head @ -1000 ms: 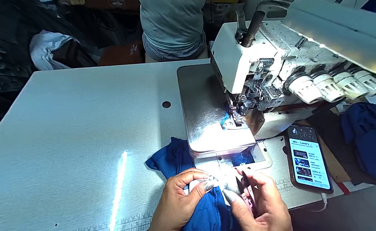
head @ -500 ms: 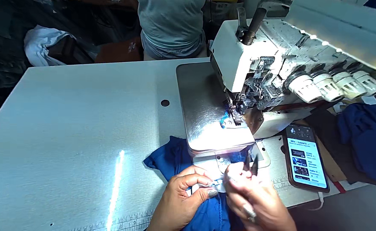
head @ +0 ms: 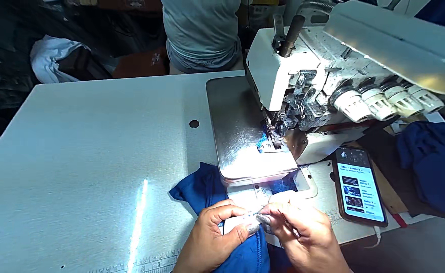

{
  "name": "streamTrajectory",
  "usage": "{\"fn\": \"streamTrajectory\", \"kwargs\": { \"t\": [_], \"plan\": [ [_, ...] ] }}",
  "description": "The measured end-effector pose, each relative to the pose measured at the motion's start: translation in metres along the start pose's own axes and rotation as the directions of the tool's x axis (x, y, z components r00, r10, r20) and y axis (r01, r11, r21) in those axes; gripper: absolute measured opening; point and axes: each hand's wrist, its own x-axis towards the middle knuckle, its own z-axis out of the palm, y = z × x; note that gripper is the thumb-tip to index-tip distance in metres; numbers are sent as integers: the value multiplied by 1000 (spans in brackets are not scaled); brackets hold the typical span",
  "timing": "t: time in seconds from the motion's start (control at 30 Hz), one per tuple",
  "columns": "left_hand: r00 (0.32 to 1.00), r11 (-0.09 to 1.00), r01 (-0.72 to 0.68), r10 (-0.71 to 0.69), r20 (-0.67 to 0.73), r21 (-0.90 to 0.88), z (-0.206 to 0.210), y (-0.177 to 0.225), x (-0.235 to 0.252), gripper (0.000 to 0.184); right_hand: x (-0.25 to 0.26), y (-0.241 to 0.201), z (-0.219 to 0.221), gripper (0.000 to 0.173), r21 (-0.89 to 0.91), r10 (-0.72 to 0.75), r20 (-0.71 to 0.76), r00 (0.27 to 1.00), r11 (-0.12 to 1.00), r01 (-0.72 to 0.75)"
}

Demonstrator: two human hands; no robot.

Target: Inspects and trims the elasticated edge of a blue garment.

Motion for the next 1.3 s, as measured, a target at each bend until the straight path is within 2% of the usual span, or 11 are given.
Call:
{"fn": "streamTrajectory", "kwargs": {
  "t": [0.13, 0.27, 0.3, 0.37, 0.43, 0.47, 0.53, 0.6, 0.63, 0.83, 1.3],
  "plan": [
    [1000, 1000, 23, -23, -17, 5, 1, 1, 0, 15, 1, 1, 1, 15, 46, -53, 55, 997, 998, 51],
    [1000, 1000, 27, -27, 12, -4, 0, 1, 0, 17, 1, -4, 8, 13, 255, 99, 64, 993, 960, -112],
    [999, 1000, 26, -26, 19, -8, -1, 1, 0, 17, 1, -6, 9, 13, 362, 160, 78, 984, 915, -177],
    [999, 999, 34, -34, 21, -22, -2, 1, 0, 16, 2, -13, 11, 12, 630, 312, 123, 942, 709, -317],
    [999, 999, 33, -32, 8, -33, -1, 1, 0, 17, 4, -16, 7, 10, 751, 391, 142, 909, 556, -356],
    [1000, 999, 27, -27, 2, -33, -1, 0, 0, 16, 5, -16, 3, 8, 706, 389, 114, 914, 616, -350],
    [1000, 1000, 12, -12, -4, -24, -1, 0, 0, 15, 5, -13, -7, 7, 406, 286, 84, 954, 865, -295],
    [1000, 1000, 6, -6, -1, -15, -1, 1, 0, 14, 2, -9, -14, 37, 119, 198, 114, 974, 970, -211],
    [1000, 1000, 8, -8, 0, -12, -1, 1, 0, 14, 0, -6, -17, 43, 35, 158, 140, 978, 986, -164],
    [1000, 999, 30, -30, -5, -14, 0, 2, 0, 12, -7, -1, -23, 25, -219, -45, 148, 988, 973, 78],
    [999, 999, 43, -43, -28, -5, 1, 3, 0, 13, -9, -14, -13, 24, -280, 23, 132, 991, 960, 15]
  ]
}}
